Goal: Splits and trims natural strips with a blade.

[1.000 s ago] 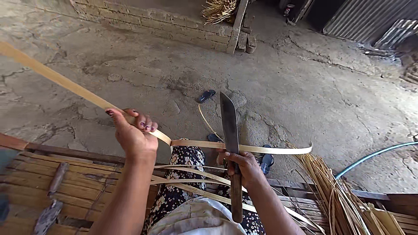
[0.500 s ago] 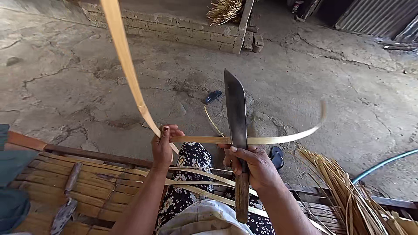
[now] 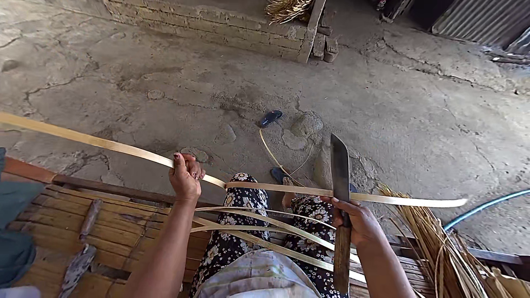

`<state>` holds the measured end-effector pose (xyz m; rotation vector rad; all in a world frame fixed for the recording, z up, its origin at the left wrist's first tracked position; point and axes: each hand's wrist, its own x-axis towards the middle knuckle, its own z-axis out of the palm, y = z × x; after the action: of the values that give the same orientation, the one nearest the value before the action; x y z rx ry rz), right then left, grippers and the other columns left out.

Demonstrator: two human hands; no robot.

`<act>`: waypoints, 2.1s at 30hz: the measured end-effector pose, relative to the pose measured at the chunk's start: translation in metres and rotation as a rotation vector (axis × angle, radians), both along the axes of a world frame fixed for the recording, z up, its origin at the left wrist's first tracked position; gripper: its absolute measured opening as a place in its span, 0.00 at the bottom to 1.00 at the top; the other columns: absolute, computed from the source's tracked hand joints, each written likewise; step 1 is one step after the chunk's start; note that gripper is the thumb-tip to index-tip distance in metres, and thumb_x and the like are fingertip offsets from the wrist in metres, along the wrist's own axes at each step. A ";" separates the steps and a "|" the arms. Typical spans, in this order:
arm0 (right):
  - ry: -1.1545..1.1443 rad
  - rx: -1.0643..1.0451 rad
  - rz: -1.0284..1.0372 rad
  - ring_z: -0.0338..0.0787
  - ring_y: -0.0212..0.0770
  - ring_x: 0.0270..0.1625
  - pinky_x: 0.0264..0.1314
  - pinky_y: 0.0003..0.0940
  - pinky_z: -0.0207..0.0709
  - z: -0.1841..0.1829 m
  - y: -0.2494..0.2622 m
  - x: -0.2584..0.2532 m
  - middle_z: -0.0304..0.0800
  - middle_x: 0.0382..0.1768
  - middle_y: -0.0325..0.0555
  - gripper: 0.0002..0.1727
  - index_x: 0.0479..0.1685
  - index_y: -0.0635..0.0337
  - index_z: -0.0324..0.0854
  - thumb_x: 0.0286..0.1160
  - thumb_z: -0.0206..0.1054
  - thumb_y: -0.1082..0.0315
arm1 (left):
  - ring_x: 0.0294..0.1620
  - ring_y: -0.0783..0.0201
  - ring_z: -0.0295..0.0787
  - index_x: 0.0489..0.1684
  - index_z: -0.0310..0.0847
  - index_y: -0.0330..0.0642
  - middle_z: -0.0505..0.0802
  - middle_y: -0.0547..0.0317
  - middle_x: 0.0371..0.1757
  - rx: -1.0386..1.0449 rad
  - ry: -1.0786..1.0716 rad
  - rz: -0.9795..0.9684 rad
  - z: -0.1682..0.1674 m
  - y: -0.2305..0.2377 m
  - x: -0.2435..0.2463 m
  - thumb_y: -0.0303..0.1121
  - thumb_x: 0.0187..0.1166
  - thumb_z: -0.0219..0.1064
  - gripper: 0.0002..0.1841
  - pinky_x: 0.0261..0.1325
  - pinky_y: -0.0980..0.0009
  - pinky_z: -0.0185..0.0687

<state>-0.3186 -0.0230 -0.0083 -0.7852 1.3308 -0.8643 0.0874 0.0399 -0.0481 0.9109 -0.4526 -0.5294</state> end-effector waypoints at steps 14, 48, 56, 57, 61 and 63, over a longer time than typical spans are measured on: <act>0.018 -0.293 -0.227 0.78 0.26 0.11 0.11 0.20 0.74 0.015 0.028 -0.126 0.97 0.37 0.42 0.13 0.50 0.60 0.82 0.85 0.50 0.72 | 0.21 0.69 0.69 0.48 0.87 0.37 0.76 0.63 0.22 0.738 -0.851 0.043 -0.007 0.003 0.068 0.46 0.94 0.46 0.25 0.32 0.67 0.71; -0.029 -0.200 -0.099 0.76 0.29 0.11 0.11 0.22 0.70 0.049 0.039 -0.101 0.93 0.30 0.48 0.31 0.73 0.62 0.77 0.96 0.39 0.48 | 0.67 0.24 0.81 0.70 0.84 0.37 0.88 0.28 0.64 0.583 -1.524 -0.480 -0.008 -0.078 0.009 0.46 0.86 0.61 0.24 0.68 0.22 0.66; 0.112 -0.343 0.288 0.77 0.26 0.16 0.18 0.23 0.72 0.049 0.034 0.037 0.89 0.27 0.38 0.20 0.58 0.62 0.84 0.93 0.54 0.56 | 0.71 0.61 0.86 0.73 0.83 0.41 0.88 0.52 0.70 -0.098 -1.174 -0.709 0.123 -0.043 -0.179 0.52 0.88 0.59 0.27 0.73 0.61 0.84; 0.221 -0.386 0.357 0.79 0.27 0.19 0.23 0.25 0.76 0.051 0.034 0.053 0.87 0.26 0.38 0.18 0.55 0.63 0.84 0.92 0.55 0.58 | 0.71 0.62 0.85 0.73 0.83 0.41 0.89 0.52 0.70 -0.118 -1.176 -0.746 0.128 -0.039 -0.199 0.53 0.88 0.58 0.28 0.73 0.60 0.82; 0.474 -0.311 0.556 0.88 0.39 0.40 0.51 0.35 0.83 0.074 0.041 0.076 0.89 0.46 0.55 0.17 0.62 0.70 0.82 0.85 0.63 0.66 | 0.50 0.73 0.91 0.55 0.92 0.42 0.96 0.64 0.47 -0.158 -1.016 -0.840 0.114 -0.029 -0.228 0.40 0.88 0.63 0.14 0.59 0.71 0.87; 0.367 -0.251 0.445 0.88 0.40 0.34 0.42 0.39 0.84 0.054 0.044 0.070 0.90 0.41 0.53 0.17 0.60 0.69 0.82 0.81 0.66 0.65 | 0.47 0.75 0.91 0.52 0.91 0.39 0.95 0.62 0.45 -0.185 -0.986 -0.858 0.103 -0.029 -0.219 0.36 0.87 0.63 0.12 0.57 0.75 0.88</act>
<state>-0.2484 0.0212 0.0456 -1.4281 1.2993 -0.5490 -0.1320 0.0109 0.0552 0.7182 -1.8051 -0.7655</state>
